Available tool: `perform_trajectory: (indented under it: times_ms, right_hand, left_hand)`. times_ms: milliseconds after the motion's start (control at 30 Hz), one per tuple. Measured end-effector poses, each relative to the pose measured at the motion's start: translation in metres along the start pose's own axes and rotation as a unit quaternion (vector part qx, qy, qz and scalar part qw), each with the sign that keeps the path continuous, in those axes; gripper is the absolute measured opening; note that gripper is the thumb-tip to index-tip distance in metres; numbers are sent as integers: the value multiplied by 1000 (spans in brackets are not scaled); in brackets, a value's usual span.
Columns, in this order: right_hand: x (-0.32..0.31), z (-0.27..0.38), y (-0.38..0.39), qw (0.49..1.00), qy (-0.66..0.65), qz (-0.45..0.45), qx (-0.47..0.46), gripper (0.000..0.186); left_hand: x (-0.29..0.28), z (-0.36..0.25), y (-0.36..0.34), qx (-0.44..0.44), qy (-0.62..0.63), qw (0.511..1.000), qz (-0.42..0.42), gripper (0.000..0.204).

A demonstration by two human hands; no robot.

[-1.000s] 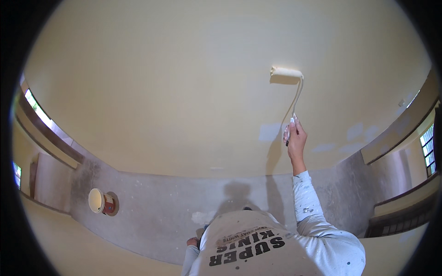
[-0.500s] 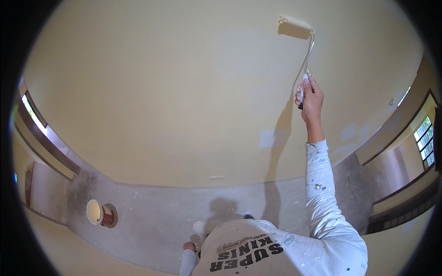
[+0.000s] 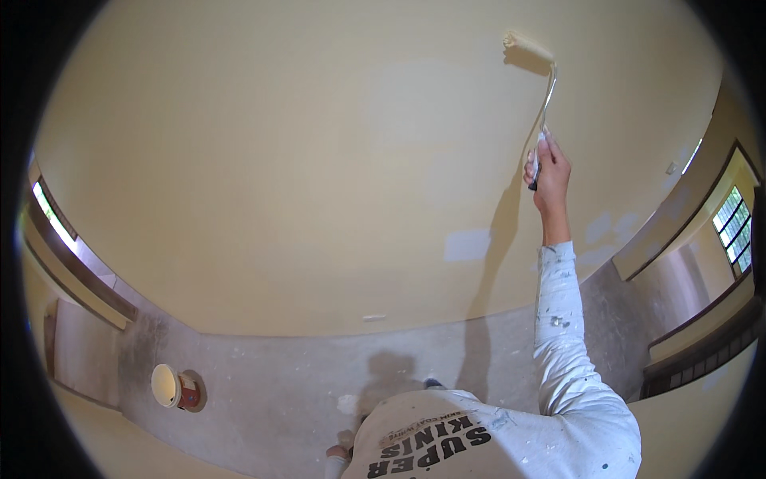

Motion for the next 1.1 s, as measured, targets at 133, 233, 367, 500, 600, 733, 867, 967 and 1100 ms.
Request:
perform_trajectory:
  times_ms: [133,233,367,500,600,733,867,967,1100]
  right_hand:
    - [-21,-39,32,998,56,2,19,40]
    - [-21,-39,34,999,48,-7,24,41]
    - [1,-6,0,1000,11,13,-5,42]
    - [-12,-28,11,999,35,10,10,43]
    - [-33,-64,40,999,19,8,35,46]
    - [-44,-53,17,1000,-6,11,18,49]
    - [-35,-13,-19,1000,-23,16,-3,44]
    - [-38,-18,-22,1000,-21,10,4,44]
    - [-64,-59,16,999,19,-6,31,45]
  left_hand:
    - [-12,-22,-4,115,-25,992,-53,18]
    - [-5,-19,-28,-7,60,998,-12,15]
    - [-5,-15,-30,-116,286,951,-25,12]
    - [9,-25,-33,-181,615,766,-42,10]
    - [23,-28,-33,-215,640,731,-98,9]
    - [13,-23,-24,-164,245,955,-26,15]
    - [12,-20,-21,-136,135,982,5,20]
    - [12,-20,-21,-135,121,983,10,24]
    - [16,-33,-34,-123,116,985,16,29]
Point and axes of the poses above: each hand's wrist, its own y-axis away from the middle knuckle, its own x-axis out of the palm, z = x × y, the point moved 9 cm from there along -y, towards the middle knuckle, and after that the axes turned 1 degree about x, right-handed, at the moved point
